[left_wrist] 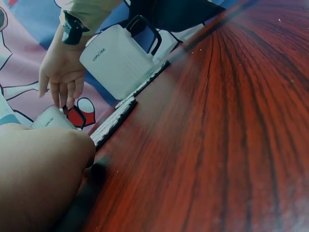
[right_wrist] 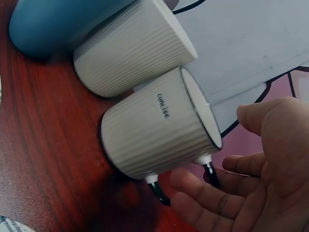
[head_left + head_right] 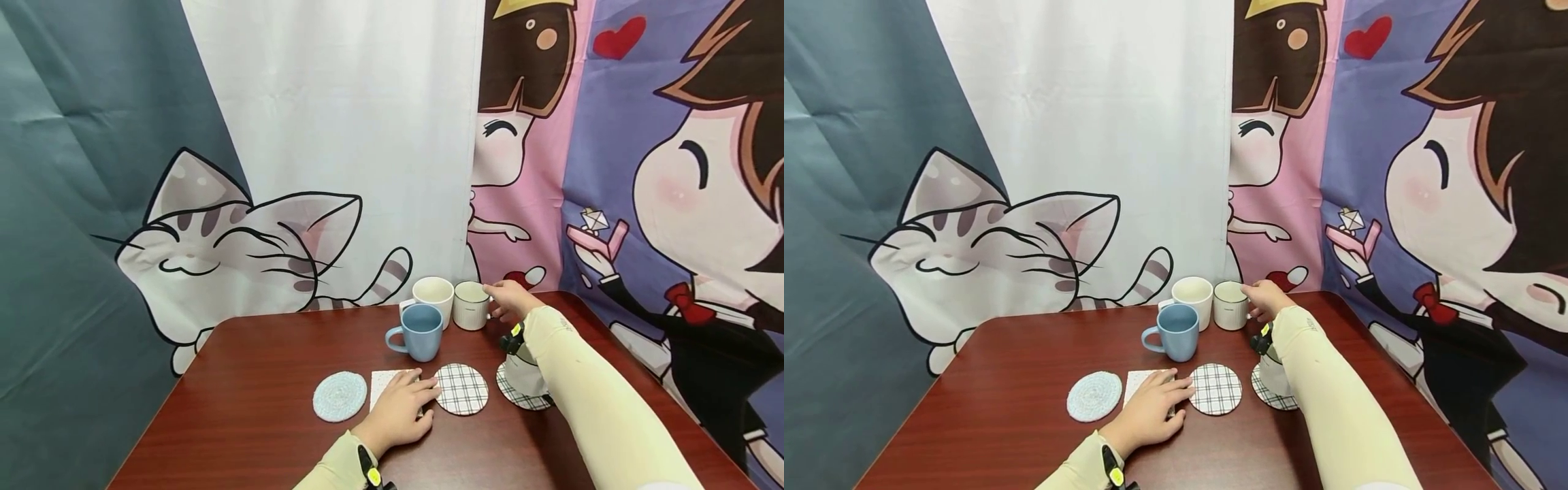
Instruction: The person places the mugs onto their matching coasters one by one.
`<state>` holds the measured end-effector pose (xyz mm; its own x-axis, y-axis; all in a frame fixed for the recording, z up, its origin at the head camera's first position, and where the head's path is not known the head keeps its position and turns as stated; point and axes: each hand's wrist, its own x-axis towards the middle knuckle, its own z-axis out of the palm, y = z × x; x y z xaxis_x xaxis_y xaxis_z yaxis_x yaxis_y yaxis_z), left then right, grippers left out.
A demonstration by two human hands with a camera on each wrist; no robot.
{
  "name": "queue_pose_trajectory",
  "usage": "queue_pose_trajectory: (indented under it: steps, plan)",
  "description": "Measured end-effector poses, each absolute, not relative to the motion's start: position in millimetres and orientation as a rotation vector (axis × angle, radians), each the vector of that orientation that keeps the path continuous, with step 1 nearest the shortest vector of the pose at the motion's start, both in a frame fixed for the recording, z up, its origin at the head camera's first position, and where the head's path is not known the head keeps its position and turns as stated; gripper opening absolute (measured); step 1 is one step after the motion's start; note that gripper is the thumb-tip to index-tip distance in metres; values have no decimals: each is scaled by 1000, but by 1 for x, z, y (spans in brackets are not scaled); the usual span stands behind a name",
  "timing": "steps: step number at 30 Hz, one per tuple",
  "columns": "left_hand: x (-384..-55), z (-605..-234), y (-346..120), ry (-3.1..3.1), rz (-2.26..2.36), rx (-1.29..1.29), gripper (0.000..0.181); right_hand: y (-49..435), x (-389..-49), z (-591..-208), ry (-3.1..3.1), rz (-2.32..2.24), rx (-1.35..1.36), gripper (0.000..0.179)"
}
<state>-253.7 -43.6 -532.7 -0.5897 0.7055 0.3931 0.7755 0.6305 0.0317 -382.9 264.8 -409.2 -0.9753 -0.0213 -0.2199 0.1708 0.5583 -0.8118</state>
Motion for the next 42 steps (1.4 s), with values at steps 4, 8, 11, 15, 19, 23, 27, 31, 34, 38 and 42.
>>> queue_pose_trajectory:
  steps: [4, 8, 11, 15, 19, 23, 27, 31, 34, 38, 42]
  plan:
    - [-253, -532, -44, -2516, -289, -1181, 39, 264, -385, -415, 2623, -1300, 147, 62]
    - [-252, -532, -44, -2516, -284, -1178, 39, 265, -387, -420, 2653, -1274, 149, 58]
    - [-252, -532, -44, -2524, -279, -1173, 39, 265, -388, -423, 2673, -1256, 149, 55]
    - [-251, -532, -43, -2535, -281, -1174, 38, 266, -387, -425, 2676, -1224, 156, 52]
    - [-251, -530, -42, -2552, -296, -1169, 40, 266, -387, -425, 2671, -1197, 160, 52]
    - [-251, -529, -43, -2563, -302, -1165, 41, 264, -385, -423, 2639, -1190, 193, 50]
    - [-252, -529, -44, -2573, -309, -1164, 42, 262, -383, -421, 2554, -1201, 198, 47]
    - [-253, -528, -44, -2586, -307, -1155, 42, 258, -380, -417, 2463, -1199, 144, 49]
    - [-253, -528, -44, -2578, -304, -1157, 42, 255, -378, -417, 2423, -1181, 124, 53]
    - [-252, -529, -44, -2570, -309, -1164, 41, 254, -377, -422, 2377, -1196, 107, 56]
    - [-251, -529, -44, -2570, -305, -1163, 40, 258, -377, -424, 2296, -1256, 91, 53]
